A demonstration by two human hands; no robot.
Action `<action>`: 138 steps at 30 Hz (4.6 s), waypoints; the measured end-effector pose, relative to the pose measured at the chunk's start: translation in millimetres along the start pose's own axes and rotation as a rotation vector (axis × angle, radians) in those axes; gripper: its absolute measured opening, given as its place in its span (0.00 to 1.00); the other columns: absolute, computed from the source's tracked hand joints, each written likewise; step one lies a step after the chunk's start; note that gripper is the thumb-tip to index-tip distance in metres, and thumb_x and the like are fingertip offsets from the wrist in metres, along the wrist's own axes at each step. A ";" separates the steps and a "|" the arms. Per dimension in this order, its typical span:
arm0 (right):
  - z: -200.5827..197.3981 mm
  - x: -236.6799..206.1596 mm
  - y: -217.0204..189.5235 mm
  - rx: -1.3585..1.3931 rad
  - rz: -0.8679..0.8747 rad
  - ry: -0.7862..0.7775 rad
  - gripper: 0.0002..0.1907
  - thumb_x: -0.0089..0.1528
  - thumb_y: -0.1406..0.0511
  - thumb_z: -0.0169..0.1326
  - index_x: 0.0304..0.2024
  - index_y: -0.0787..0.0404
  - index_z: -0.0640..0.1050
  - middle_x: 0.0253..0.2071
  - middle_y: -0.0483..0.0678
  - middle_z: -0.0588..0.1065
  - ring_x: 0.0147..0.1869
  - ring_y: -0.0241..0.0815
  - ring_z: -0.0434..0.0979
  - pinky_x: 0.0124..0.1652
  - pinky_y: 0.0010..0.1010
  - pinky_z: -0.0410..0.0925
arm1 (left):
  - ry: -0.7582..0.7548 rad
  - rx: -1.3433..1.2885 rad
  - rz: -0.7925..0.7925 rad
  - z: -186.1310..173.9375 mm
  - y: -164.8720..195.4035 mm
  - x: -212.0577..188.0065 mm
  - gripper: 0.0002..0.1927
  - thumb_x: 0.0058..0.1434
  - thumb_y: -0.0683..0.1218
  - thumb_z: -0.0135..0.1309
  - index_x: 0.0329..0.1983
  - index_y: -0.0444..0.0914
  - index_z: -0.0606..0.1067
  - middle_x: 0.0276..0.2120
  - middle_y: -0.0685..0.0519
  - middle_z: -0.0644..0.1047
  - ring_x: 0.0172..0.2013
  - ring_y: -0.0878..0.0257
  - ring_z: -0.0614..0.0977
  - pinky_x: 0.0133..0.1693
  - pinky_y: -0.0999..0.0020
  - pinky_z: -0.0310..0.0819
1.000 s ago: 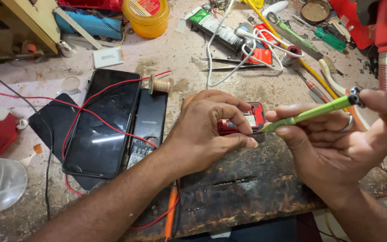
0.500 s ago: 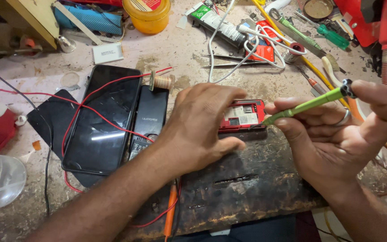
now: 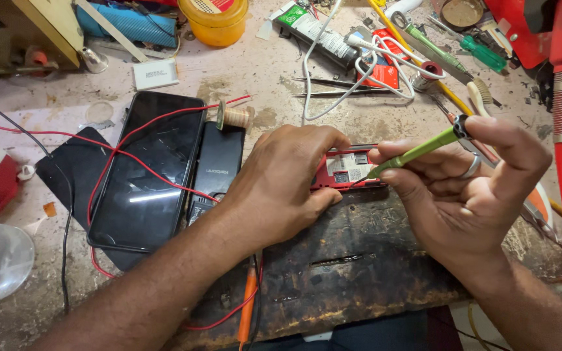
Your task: The person disassembles a mobile phone, removes the motherboard and camera module, and then reassembles the phone by placing the motherboard back into the red chassis and attaching the black back cover. The person uses a green-handled screwdriver and tweezers to manipulate small components and connectors.
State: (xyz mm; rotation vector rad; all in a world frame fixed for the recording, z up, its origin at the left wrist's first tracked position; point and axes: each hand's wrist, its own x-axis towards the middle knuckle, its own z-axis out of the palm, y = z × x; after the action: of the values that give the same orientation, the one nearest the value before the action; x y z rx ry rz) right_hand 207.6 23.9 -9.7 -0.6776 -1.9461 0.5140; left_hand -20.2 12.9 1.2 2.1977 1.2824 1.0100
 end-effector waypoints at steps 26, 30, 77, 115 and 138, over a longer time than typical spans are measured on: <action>-2.2 10.6 2.3 0.007 -0.053 -0.147 0.31 0.65 0.75 0.56 0.60 0.60 0.51 0.53 0.56 0.63 0.54 0.49 0.83 0.50 0.35 0.78 | 0.036 0.033 0.091 8.8 -7.6 -1.0 0.19 0.43 0.48 0.72 0.39 0.43 0.82 0.44 0.48 0.79 0.47 0.47 0.77 0.49 0.51 0.67; -1.8 8.0 6.0 -0.171 -0.114 -0.005 0.35 0.61 0.73 0.66 0.58 0.62 0.55 0.51 0.54 0.66 0.47 0.46 0.84 0.43 0.33 0.78 | 0.064 0.031 0.055 13.3 -5.4 -0.3 0.17 0.45 0.51 0.73 0.36 0.43 0.83 0.46 0.49 0.80 0.50 0.48 0.78 0.53 0.53 0.69; 0.9 6.6 12.5 -0.079 -0.212 -0.191 0.30 0.64 0.73 0.58 0.59 0.60 0.53 0.49 0.59 0.76 0.53 0.49 0.83 0.48 0.35 0.79 | 0.044 -0.014 -0.054 13.6 -1.8 9.0 0.21 0.44 0.50 0.71 0.39 0.39 0.78 0.30 0.52 0.80 0.34 0.53 0.80 0.39 0.57 0.73; -2.1 11.1 5.4 0.099 -0.037 -0.238 0.34 0.64 0.78 0.56 0.61 0.57 0.50 0.54 0.58 0.71 0.51 0.52 0.84 0.46 0.33 0.79 | -0.025 -0.082 -0.025 4.0 -5.6 9.2 0.33 0.42 0.48 0.76 0.46 0.35 0.69 0.35 0.44 0.79 0.38 0.48 0.81 0.39 0.54 0.73; -13.4 0.0 12.5 0.040 -0.010 0.073 0.41 0.67 0.79 0.65 0.64 0.53 0.50 0.65 0.45 0.57 0.49 0.49 0.85 0.51 0.33 0.79 | -0.065 -0.025 -0.049 1.6 -5.5 6.0 0.33 0.43 0.49 0.75 0.48 0.38 0.70 0.34 0.46 0.78 0.38 0.48 0.79 0.41 0.53 0.71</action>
State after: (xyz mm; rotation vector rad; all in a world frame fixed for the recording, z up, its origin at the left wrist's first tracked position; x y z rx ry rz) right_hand 222.6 34.3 -11.5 -0.6530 -1.8651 0.5137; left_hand -20.3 20.9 -1.1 2.1514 1.2814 0.9237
